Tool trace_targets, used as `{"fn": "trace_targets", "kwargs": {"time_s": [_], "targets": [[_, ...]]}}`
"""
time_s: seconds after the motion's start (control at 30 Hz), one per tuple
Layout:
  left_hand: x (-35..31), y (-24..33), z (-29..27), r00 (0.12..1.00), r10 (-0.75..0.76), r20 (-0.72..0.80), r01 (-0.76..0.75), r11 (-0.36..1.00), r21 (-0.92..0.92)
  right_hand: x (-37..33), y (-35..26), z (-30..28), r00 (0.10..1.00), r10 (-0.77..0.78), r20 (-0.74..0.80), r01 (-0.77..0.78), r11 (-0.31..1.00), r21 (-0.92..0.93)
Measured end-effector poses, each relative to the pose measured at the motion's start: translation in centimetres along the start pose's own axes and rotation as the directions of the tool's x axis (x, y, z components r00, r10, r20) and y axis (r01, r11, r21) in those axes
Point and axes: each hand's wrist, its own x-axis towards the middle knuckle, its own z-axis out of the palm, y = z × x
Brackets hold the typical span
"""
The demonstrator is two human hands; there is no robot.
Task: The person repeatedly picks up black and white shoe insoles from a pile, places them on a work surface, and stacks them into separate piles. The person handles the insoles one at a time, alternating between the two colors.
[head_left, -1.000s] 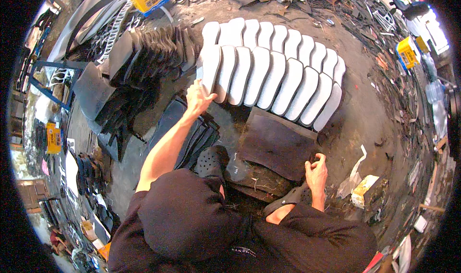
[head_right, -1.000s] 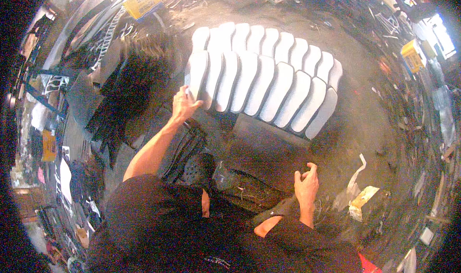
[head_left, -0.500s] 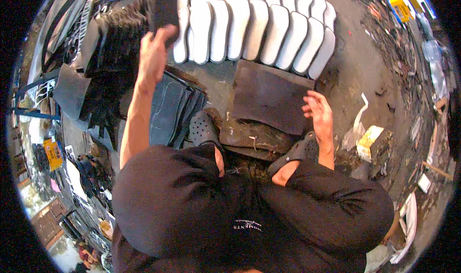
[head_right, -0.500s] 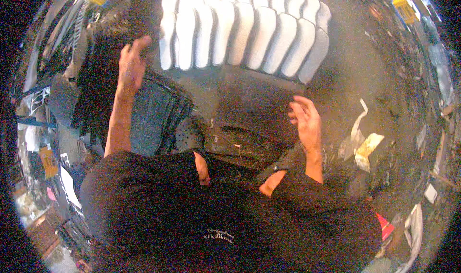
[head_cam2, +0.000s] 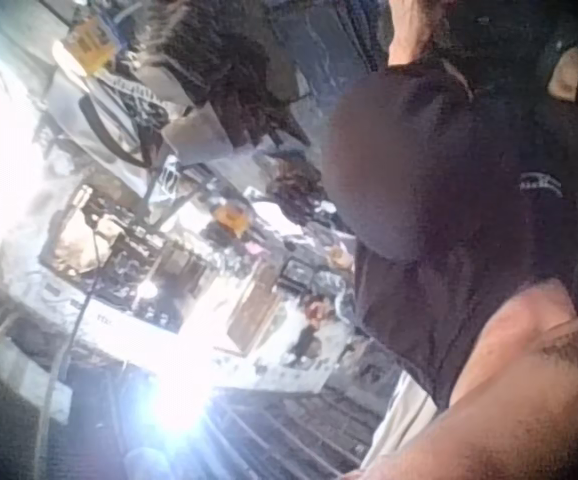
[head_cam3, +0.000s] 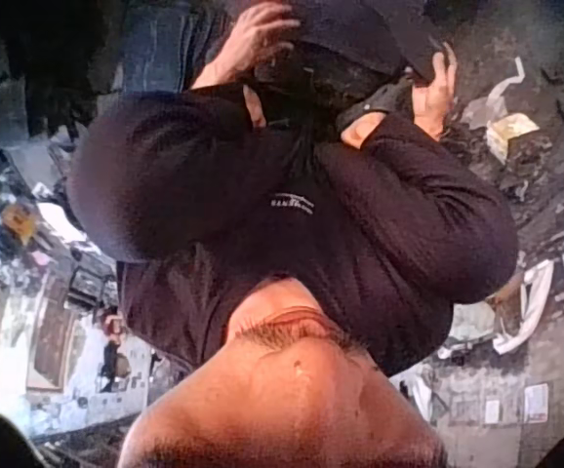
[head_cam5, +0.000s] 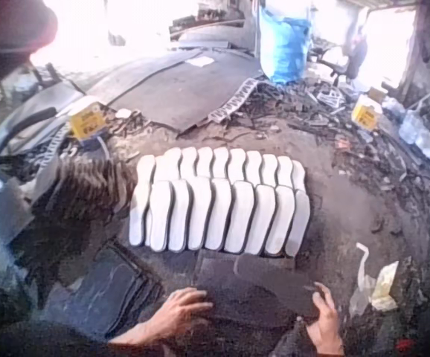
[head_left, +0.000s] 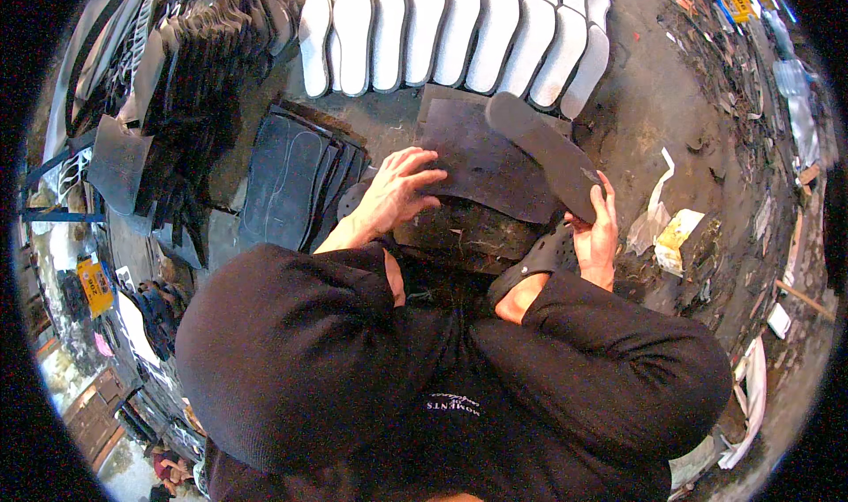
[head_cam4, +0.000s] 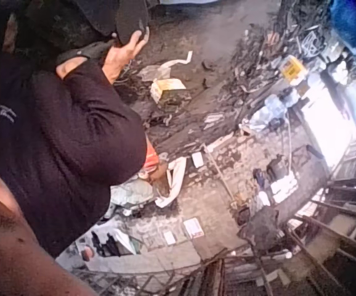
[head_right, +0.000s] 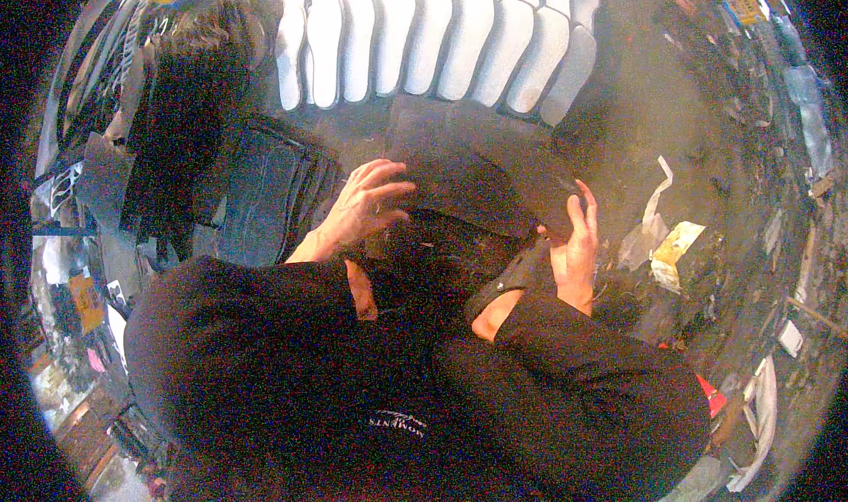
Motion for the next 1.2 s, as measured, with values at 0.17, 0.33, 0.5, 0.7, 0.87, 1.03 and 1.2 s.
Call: {"fn": "trace_targets", "kwargs": {"time_s": [0.17,0.33,0.5,0.7,0.87,1.03,1.2], "targets": [[2.2,-2.1,0.3,0.943,-0.27,0.195,0.307,0.931,-0.195,-0.2,-0.7,-1.3,0.997,0.079,-0.013,-0.074,0.976,0.204],[6.5,-3.0,-0.8,0.843,-0.497,0.205,0.536,0.74,-0.406,0.2,-2.7,0.5,0.996,-0.007,0.089,-0.018,0.963,0.271],[6.4,-2.7,-3.0,0.842,-0.417,0.342,0.537,0.705,-0.464,0.1,-3.1,0.6,0.993,-0.049,0.109,0.043,0.997,0.062],[2.7,0.8,-0.4,0.741,-0.602,0.296,0.429,0.086,-0.899,0.3,2.5,-0.6,0.998,0.033,0.05,-0.017,0.954,-0.299],[0.3,2.2,2.1,0.505,-0.857,0.101,0.507,0.2,-0.839,0.2,4.7,-0.5,0.995,-0.044,0.085,0.076,0.9,-0.429],[-0.3,2.7,1.3,0.502,-0.863,0.055,0.658,0.34,-0.672,0.4,4.4,-0.3,0.991,-0.129,0.044,0.131,0.82,-0.557],[-0.1,3.2,1.1,0.546,-0.837,-0.027,0.678,0.46,-0.573,0.5,4.7,-1.0,0.99,-0.134,0.047,0.135,0.795,-0.592]]}}
